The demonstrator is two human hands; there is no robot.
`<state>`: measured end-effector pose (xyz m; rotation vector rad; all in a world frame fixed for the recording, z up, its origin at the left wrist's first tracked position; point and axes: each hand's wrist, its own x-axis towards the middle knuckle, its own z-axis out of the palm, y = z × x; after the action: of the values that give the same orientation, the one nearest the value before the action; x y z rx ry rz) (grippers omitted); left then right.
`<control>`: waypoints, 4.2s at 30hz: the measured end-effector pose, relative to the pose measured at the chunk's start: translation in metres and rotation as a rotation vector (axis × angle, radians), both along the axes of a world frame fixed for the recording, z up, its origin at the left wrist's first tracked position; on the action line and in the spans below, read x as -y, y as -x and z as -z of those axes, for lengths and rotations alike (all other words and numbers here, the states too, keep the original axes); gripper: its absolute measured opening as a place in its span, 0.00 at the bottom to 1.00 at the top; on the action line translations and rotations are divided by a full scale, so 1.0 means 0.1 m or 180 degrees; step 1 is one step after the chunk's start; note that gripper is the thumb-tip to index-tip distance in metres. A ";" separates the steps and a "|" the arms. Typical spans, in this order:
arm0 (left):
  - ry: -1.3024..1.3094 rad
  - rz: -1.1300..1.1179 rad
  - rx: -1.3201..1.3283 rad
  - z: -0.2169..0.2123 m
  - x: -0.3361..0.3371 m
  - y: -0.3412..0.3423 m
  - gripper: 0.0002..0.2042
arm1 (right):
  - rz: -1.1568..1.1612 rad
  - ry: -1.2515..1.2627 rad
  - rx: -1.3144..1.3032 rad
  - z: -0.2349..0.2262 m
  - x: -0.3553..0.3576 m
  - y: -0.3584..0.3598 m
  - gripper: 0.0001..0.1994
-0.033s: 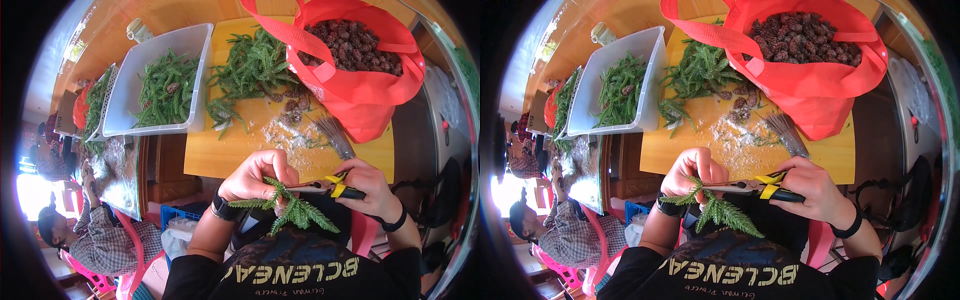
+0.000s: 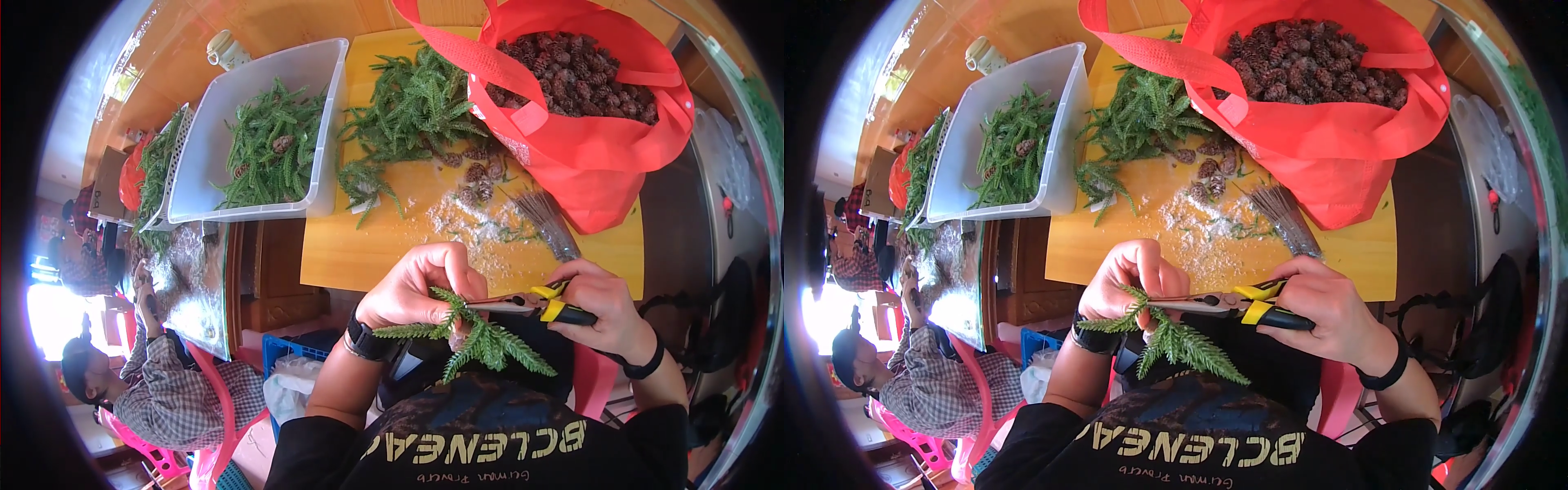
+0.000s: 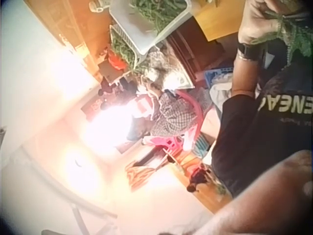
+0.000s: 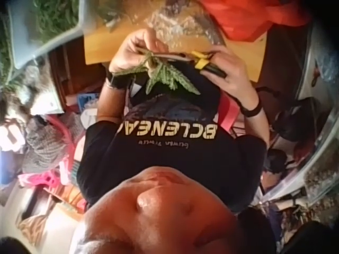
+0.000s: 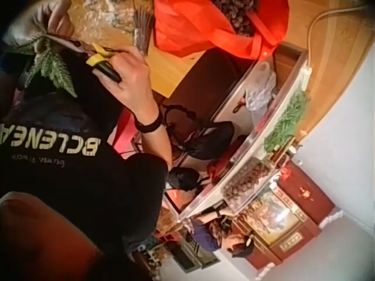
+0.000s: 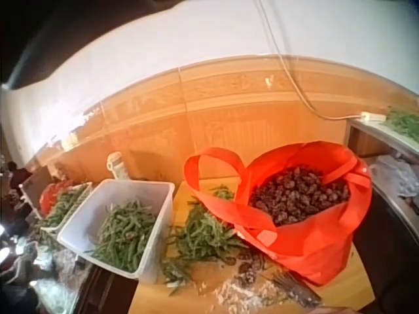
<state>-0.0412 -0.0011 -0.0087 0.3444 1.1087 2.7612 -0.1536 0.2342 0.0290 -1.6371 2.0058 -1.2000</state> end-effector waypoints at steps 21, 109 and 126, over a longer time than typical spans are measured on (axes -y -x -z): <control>0.4560 -0.2329 -0.1483 -0.43 -0.11 0.05 0.12 | 0.1075 -0.0571 -0.0149 -0.21 -0.03 -0.14 0.12; 0.0693 -0.0413 -0.0275 -0.24 -0.06 -0.07 0.10 | -0.1132 0.1050 -0.1694 -0.45 0.71 0.17 0.11; 0.2030 -0.0904 -0.0685 -0.25 -0.01 -0.05 0.08 | -0.0419 0.0676 -0.1501 -0.48 0.62 0.12 0.07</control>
<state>-0.0361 -0.0005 0.0160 0.4246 2.1441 2.4279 -0.1661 0.1721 0.0768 -2.2973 2.0333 -1.0846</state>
